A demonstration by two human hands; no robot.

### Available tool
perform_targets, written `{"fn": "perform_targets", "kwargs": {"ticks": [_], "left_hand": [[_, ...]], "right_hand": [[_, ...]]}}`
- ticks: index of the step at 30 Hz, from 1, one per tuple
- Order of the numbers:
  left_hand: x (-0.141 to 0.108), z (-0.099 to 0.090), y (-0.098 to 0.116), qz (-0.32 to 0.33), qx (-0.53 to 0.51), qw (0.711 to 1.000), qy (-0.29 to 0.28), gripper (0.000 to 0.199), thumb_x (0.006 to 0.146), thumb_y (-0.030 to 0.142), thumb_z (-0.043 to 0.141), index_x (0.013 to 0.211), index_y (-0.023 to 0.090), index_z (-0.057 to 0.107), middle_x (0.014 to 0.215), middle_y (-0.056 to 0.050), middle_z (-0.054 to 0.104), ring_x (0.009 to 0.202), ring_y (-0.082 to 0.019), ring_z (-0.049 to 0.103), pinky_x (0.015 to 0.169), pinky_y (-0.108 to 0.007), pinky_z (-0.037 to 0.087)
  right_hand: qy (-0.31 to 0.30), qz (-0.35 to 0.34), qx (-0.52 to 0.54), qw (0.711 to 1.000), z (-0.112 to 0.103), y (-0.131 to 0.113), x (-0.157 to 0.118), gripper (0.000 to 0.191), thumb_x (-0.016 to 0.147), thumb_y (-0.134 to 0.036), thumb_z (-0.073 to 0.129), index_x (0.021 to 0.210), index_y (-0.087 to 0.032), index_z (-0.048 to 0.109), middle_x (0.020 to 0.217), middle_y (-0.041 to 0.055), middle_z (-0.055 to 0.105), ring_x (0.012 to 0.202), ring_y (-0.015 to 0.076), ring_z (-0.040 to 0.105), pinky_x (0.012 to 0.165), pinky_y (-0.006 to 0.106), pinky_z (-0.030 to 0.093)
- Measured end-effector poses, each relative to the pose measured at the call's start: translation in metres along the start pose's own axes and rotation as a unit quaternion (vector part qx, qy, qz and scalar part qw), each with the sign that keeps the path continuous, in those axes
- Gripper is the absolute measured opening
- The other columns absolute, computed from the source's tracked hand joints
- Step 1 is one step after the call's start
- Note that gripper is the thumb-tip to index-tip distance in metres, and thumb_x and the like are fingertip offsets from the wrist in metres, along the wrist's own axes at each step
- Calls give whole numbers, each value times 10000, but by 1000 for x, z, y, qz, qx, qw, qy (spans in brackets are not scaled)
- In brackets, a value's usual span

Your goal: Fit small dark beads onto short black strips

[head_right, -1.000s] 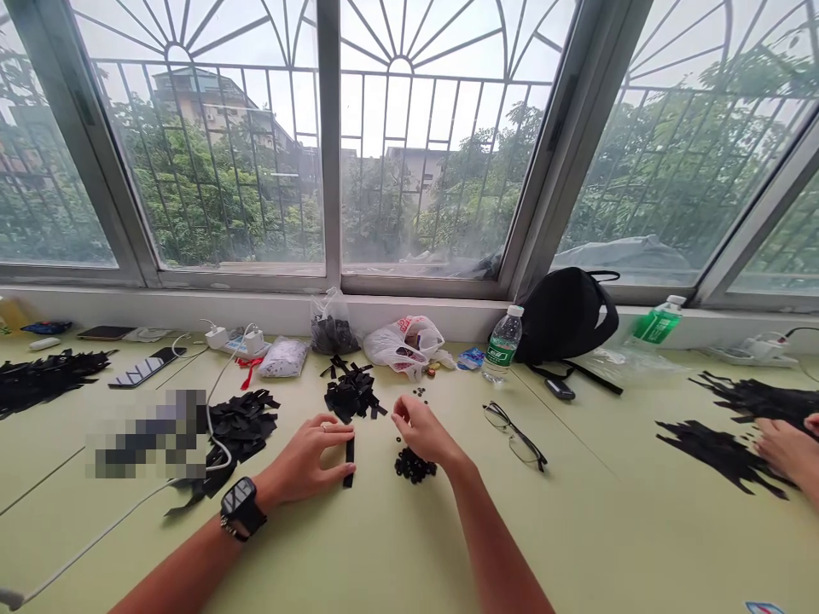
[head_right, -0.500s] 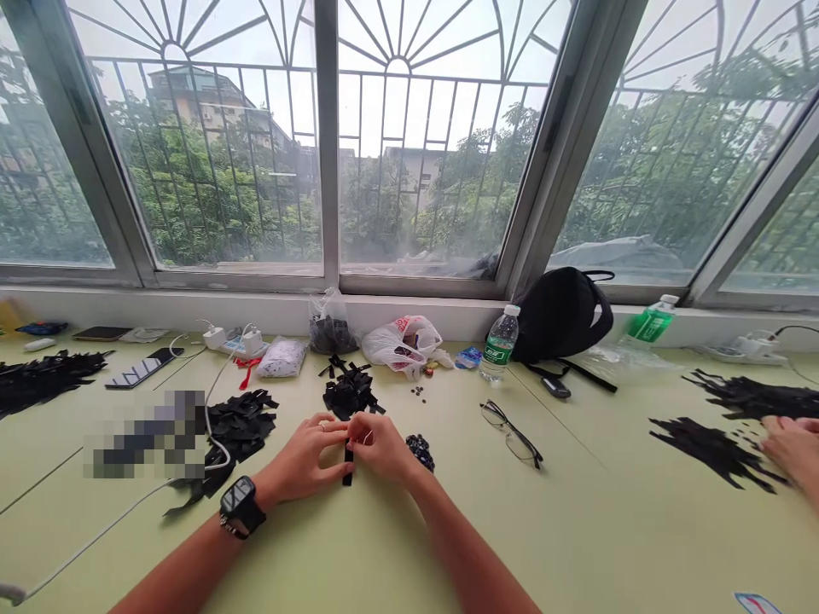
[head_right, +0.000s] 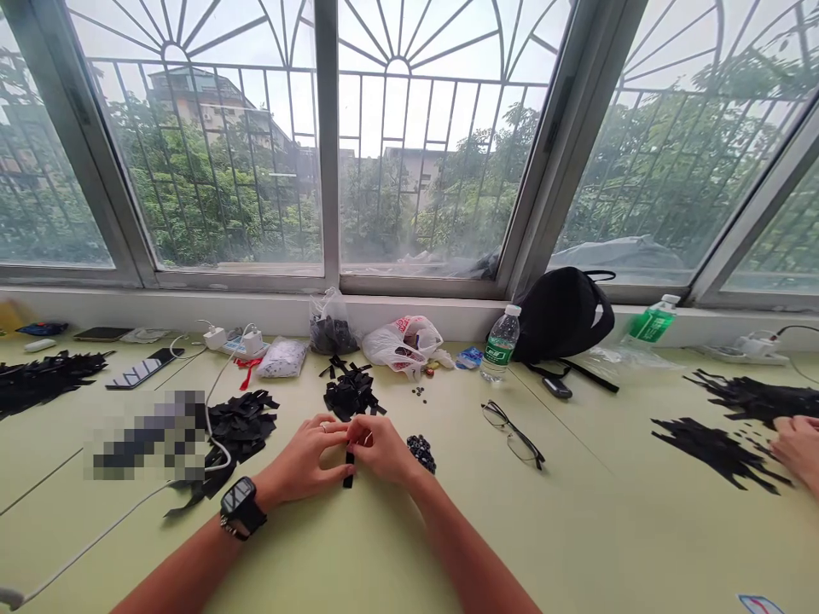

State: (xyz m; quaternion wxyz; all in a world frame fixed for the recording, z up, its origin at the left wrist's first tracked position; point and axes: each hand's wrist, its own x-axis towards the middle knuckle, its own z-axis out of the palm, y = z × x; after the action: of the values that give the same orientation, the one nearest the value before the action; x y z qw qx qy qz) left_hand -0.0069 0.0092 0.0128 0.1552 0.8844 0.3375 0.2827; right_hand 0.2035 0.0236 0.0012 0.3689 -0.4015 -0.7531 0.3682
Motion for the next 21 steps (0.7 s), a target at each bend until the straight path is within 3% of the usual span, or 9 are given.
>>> {"fn": "perform_targets", "kwargs": {"ticks": [8, 21], "left_hand": [[0, 0, -1, -4, 3, 1000, -2, 414, 857, 433, 765, 1261, 363, 704, 1366, -6, 668, 1219, -304, 531, 1052, -455, 438], [0, -2, 1, -12, 7, 1000, -3, 443, 865, 456, 756, 1297, 386, 684, 1362, -9, 670, 1220, -304, 538, 1047, -460, 442]], "right_hand": [[12, 2, 2, 1000, 2, 5, 1, 55, 764, -148, 659, 804, -182, 674, 742, -13, 652, 675, 130, 585, 624, 230, 458], [5, -33, -55, 998, 0, 7, 0, 94, 835, -175, 690, 761, -191, 746, 906, 35, 634, 693, 129, 588, 630, 251, 492]]}}
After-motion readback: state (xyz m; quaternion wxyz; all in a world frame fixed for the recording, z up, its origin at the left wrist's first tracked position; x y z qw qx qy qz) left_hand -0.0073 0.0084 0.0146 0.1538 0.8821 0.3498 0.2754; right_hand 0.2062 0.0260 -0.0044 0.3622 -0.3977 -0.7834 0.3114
